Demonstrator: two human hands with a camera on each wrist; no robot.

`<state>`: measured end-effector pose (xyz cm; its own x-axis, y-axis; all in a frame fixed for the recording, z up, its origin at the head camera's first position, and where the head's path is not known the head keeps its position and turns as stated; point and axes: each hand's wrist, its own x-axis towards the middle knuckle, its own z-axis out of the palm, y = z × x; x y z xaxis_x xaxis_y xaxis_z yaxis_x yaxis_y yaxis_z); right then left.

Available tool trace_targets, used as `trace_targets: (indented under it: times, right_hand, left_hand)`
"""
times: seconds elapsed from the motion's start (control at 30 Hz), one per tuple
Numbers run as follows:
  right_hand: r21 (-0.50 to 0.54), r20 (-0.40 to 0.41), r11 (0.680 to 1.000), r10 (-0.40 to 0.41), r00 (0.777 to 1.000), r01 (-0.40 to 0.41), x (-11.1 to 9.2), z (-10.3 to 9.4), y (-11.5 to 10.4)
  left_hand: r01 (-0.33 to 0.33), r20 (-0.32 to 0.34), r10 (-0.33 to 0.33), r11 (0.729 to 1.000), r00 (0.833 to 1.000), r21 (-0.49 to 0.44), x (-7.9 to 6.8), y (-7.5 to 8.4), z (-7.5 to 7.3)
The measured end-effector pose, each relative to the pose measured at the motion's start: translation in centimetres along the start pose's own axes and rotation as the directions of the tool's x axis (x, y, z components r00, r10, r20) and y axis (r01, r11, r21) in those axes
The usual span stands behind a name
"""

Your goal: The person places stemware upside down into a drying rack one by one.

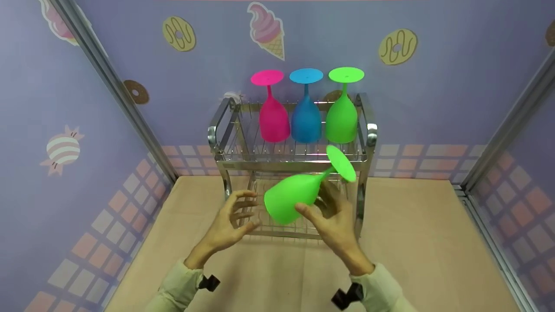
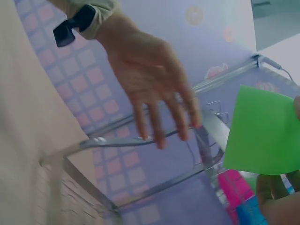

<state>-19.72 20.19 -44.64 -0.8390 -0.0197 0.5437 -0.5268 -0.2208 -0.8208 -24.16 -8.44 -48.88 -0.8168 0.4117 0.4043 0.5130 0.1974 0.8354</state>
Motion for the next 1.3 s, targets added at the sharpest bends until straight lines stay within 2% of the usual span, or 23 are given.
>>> trace_targets:
  times: [0.1,0.2,0.3,0.4,0.47,0.53,0.6,0.7,0.83,0.93,1.07,1.3]
  right_hand:
    - [-0.109,0.017,0.993,0.055,0.998,-0.053,1.8,0.1,-1.4]
    - [-0.142,0.04,0.987,0.084,0.996,-0.077,3.5,0.5,-2.5]
    - [-0.149,0.089,0.988,0.062,0.994,-0.048,5.3,1.2,-3.4]
    - [-0.169,0.143,0.985,0.041,0.989,-0.016,7.4,2.3,-4.4]
    - [-0.187,0.174,0.982,0.032,0.984,0.002,8.9,3.1,-4.9]
    - [-0.217,0.19,0.976,0.03,0.981,0.012,10.5,4.0,-5.4]
    - [-0.242,0.204,0.97,0.025,0.979,0.026,12.2,4.8,-5.8]
    - [-0.279,0.224,0.959,0.022,0.974,0.042,14.4,5.9,-6.2]
    - [-0.343,0.236,0.938,0.039,0.971,0.046,16.9,7.3,-6.1]
    - [-0.382,0.216,0.924,0.075,0.974,0.014,18.4,8.3,-5.7]
    - [-0.427,0.177,0.903,0.13,0.976,-0.043,20.3,9.6,-4.8]
    - [-0.53,0.172,0.847,0.167,0.971,-0.052,22.2,12.2,-2.4]
  left_hand:
    - [0.035,-0.08,-0.03,0.998,0.996,0.05,-0.2,-1.3,-1.4]
    - [0.067,-0.173,-0.051,0.994,0.984,0.089,-0.4,-2.7,-2.6]
    - [0.113,-0.275,-0.072,0.984,0.959,0.136,-0.7,-4.4,-3.4]
    - [0.177,-0.36,-0.112,0.972,0.926,0.153,-1.0,-5.9,-3.9]
    - [0.218,-0.392,-0.138,0.961,0.909,0.168,-1.0,-6.7,-4.0]
    - [0.255,-0.4,-0.167,0.951,0.901,0.177,-1.0,-7.3,-4.0]
    - [0.278,-0.391,-0.189,0.943,0.901,0.185,-0.8,-7.8,-3.9]
    - [0.284,-0.361,-0.204,0.941,0.91,0.183,-0.4,-8.5,-3.7]
    - [0.265,-0.351,-0.181,0.941,0.919,0.209,0.1,-9.3,-3.6]
    - [0.257,-0.362,-0.162,0.938,0.918,0.231,0.3,-9.8,-3.8]
    - [0.243,-0.348,-0.155,0.944,0.925,0.223,0.4,-10.2,-4.0]
    - [0.205,-0.344,-0.111,0.947,0.932,0.249,0.2,-10.4,-4.0]
